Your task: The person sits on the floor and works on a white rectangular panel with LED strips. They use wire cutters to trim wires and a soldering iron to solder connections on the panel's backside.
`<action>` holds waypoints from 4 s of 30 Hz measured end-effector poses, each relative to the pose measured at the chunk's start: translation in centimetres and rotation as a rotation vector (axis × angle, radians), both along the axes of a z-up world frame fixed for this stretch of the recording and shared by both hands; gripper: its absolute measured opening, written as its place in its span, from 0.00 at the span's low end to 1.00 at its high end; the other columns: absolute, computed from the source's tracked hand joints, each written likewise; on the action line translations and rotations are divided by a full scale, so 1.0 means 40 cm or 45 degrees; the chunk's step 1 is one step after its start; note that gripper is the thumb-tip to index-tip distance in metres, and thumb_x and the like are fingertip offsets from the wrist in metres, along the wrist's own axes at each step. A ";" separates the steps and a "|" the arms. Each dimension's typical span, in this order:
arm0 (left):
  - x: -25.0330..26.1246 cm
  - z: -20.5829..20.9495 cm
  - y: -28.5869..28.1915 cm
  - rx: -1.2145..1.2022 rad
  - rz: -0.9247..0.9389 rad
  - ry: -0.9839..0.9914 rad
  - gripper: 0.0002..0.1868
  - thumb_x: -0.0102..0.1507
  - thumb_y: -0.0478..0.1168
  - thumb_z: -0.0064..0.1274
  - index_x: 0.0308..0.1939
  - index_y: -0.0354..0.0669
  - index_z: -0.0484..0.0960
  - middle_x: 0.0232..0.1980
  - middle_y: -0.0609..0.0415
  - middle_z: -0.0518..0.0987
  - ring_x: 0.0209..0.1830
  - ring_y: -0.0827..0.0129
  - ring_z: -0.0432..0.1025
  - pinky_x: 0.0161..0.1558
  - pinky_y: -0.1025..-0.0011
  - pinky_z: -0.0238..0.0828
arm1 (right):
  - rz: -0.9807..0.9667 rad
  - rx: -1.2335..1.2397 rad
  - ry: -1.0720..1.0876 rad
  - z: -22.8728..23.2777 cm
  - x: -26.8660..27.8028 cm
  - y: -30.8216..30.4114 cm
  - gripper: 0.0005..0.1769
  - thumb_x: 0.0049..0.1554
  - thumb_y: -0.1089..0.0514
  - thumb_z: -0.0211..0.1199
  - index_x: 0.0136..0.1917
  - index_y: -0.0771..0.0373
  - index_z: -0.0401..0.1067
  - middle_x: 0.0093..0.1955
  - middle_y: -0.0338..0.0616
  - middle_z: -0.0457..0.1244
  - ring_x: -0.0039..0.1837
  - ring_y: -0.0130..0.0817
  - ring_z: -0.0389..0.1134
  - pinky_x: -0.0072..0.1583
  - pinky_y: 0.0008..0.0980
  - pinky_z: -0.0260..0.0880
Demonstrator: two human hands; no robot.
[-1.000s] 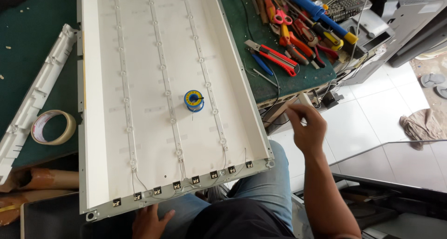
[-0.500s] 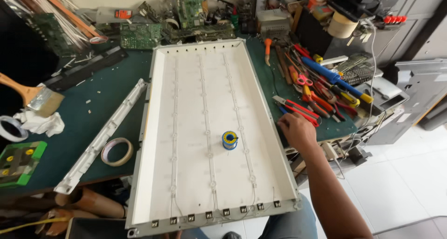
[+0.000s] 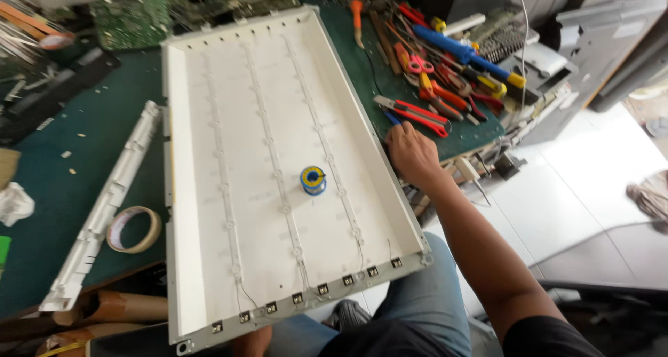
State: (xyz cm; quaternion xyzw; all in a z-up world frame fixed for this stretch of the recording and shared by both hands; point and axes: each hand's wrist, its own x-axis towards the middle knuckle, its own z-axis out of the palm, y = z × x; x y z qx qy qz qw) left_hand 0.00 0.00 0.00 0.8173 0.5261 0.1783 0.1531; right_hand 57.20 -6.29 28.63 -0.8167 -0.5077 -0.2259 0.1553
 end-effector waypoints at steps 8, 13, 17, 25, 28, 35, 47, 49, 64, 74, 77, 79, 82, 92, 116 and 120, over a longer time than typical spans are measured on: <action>0.073 0.041 0.010 -0.188 -0.459 0.388 0.35 0.58 0.47 0.52 0.69 0.39 0.76 0.76 0.37 0.72 0.77 0.37 0.64 0.82 0.52 0.53 | 0.130 0.383 0.682 0.046 -0.001 -0.115 0.04 0.70 0.59 0.56 0.52 0.57 0.69 0.50 0.45 0.63 0.51 0.43 0.65 0.55 0.43 0.62; 0.276 0.687 -0.122 -1.259 -0.677 0.288 0.22 0.66 0.51 0.55 0.65 0.65 0.83 0.66 0.64 0.84 0.66 0.68 0.78 0.65 0.68 0.72 | 0.562 0.328 0.736 0.273 -0.194 -0.244 0.06 0.72 0.73 0.53 0.51 0.68 0.65 0.50 0.50 0.62 0.53 0.43 0.62 0.57 0.40 0.63; 0.351 0.981 -0.167 -0.834 -1.331 -0.819 0.04 0.70 0.36 0.59 0.47 0.43 0.87 0.44 0.57 0.87 0.41 0.67 0.84 0.45 0.71 0.80 | 0.817 0.061 0.827 0.289 -0.236 -0.282 0.04 0.71 0.70 0.55 0.53 0.70 0.69 0.49 0.50 0.65 0.51 0.44 0.65 0.58 0.40 0.65; 0.580 0.985 -0.133 -0.792 -0.668 -1.263 0.15 0.68 0.34 0.62 0.58 0.32 0.84 0.45 0.45 0.86 0.29 0.70 0.80 0.34 0.72 0.85 | 0.910 0.212 1.181 0.274 -0.334 -0.270 0.02 0.66 0.65 0.63 0.51 0.64 0.76 0.38 0.43 0.63 0.34 0.38 0.60 0.40 0.35 0.66; 0.618 0.971 -0.132 -0.865 -0.628 -1.286 0.11 0.68 0.35 0.63 0.53 0.32 0.86 0.37 0.46 0.85 0.26 0.73 0.80 0.31 0.74 0.84 | 0.921 0.207 1.179 0.278 -0.340 -0.275 0.04 0.67 0.65 0.61 0.50 0.65 0.76 0.37 0.43 0.62 0.33 0.36 0.59 0.39 0.34 0.65; 0.627 0.960 -0.097 -0.332 -0.731 -0.702 0.01 0.65 0.36 0.63 0.40 0.45 0.89 0.31 0.54 0.85 0.28 0.66 0.78 0.28 0.70 0.76 | 0.864 -0.032 1.003 0.310 -0.299 -0.294 0.05 0.68 0.65 0.60 0.50 0.71 0.71 0.37 0.52 0.60 0.34 0.49 0.63 0.38 0.43 0.65; 0.641 0.936 -0.095 -0.126 -0.774 -0.189 0.01 0.63 0.40 0.66 0.38 0.49 0.91 0.35 0.56 0.78 0.40 0.59 0.76 0.41 0.61 0.78 | 0.819 -0.247 0.850 0.337 -0.287 -0.296 0.05 0.65 0.65 0.64 0.49 0.71 0.77 0.36 0.51 0.66 0.38 0.48 0.72 0.43 0.40 0.71; 0.641 0.927 -0.095 -0.119 -0.783 -0.189 0.01 0.63 0.40 0.66 0.38 0.50 0.91 0.35 0.56 0.77 0.40 0.59 0.76 0.41 0.62 0.78 | 0.810 -0.231 0.839 0.326 -0.286 -0.302 0.04 0.64 0.65 0.65 0.50 0.70 0.76 0.36 0.51 0.66 0.38 0.49 0.72 0.43 0.42 0.71; 0.634 0.920 -0.088 -0.111 -0.782 -0.206 0.01 0.63 0.41 0.66 0.35 0.54 0.90 0.34 0.58 0.76 0.39 0.61 0.76 0.40 0.63 0.78 | 0.718 -0.115 0.782 0.279 -0.244 -0.334 0.07 0.62 0.65 0.70 0.53 0.65 0.76 0.35 0.44 0.64 0.39 0.43 0.70 0.42 0.41 0.72; 0.639 0.932 -0.087 -0.119 -0.805 -0.167 0.01 0.63 0.40 0.65 0.35 0.53 0.90 0.34 0.58 0.75 0.39 0.60 0.75 0.39 0.63 0.78 | 0.652 -0.046 0.780 0.288 -0.207 -0.368 0.10 0.61 0.68 0.72 0.55 0.67 0.76 0.35 0.43 0.60 0.38 0.42 0.68 0.42 0.42 0.71; 0.643 0.925 -0.082 -0.103 -0.828 -0.172 0.02 0.63 0.39 0.65 0.35 0.54 0.90 0.34 0.59 0.75 0.39 0.61 0.75 0.40 0.63 0.78 | 0.624 -0.035 0.791 0.289 -0.214 -0.370 0.10 0.60 0.68 0.73 0.55 0.66 0.76 0.34 0.42 0.58 0.36 0.42 0.65 0.41 0.43 0.69; 0.645 0.920 -0.084 -0.094 -0.822 -0.176 0.02 0.62 0.40 0.66 0.35 0.55 0.90 0.34 0.59 0.76 0.39 0.61 0.75 0.40 0.63 0.78 | 0.623 -0.024 0.791 0.282 -0.213 -0.371 0.10 0.61 0.68 0.73 0.55 0.66 0.76 0.34 0.42 0.58 0.35 0.41 0.64 0.41 0.43 0.69; 0.646 0.914 -0.082 -0.093 -0.821 -0.186 0.03 0.62 0.40 0.67 0.36 0.56 0.90 0.34 0.60 0.76 0.39 0.61 0.76 0.41 0.63 0.77 | 0.610 -0.005 0.798 0.271 -0.211 -0.376 0.10 0.61 0.67 0.73 0.55 0.65 0.76 0.34 0.41 0.58 0.35 0.41 0.63 0.40 0.43 0.68; 0.635 0.953 -0.062 -0.155 -0.729 -0.199 0.01 0.62 0.43 0.67 0.37 0.59 0.90 0.36 0.58 0.77 0.42 0.56 0.76 0.43 0.60 0.77 | 0.575 0.094 0.851 0.244 -0.199 -0.385 0.10 0.62 0.68 0.74 0.55 0.63 0.77 0.33 0.40 0.56 0.32 0.37 0.58 0.39 0.38 0.65; 0.648 0.908 -0.085 -0.042 -0.773 -0.162 0.02 0.61 0.44 0.67 0.36 0.56 0.91 0.31 0.60 0.74 0.35 0.60 0.77 0.38 0.62 0.78 | 0.397 0.237 0.847 0.173 -0.181 -0.363 0.10 0.60 0.66 0.75 0.55 0.61 0.79 0.34 0.38 0.60 0.35 0.43 0.65 0.44 0.42 0.68; 0.645 0.930 -0.103 -0.148 -0.709 -0.114 0.03 0.64 0.41 0.64 0.38 0.58 0.91 0.36 0.61 0.77 0.40 0.64 0.74 0.34 0.60 0.74 | 0.112 0.385 0.806 0.156 -0.139 -0.287 0.04 0.65 0.66 0.66 0.52 0.60 0.74 0.40 0.34 0.64 0.39 0.26 0.60 0.45 0.30 0.63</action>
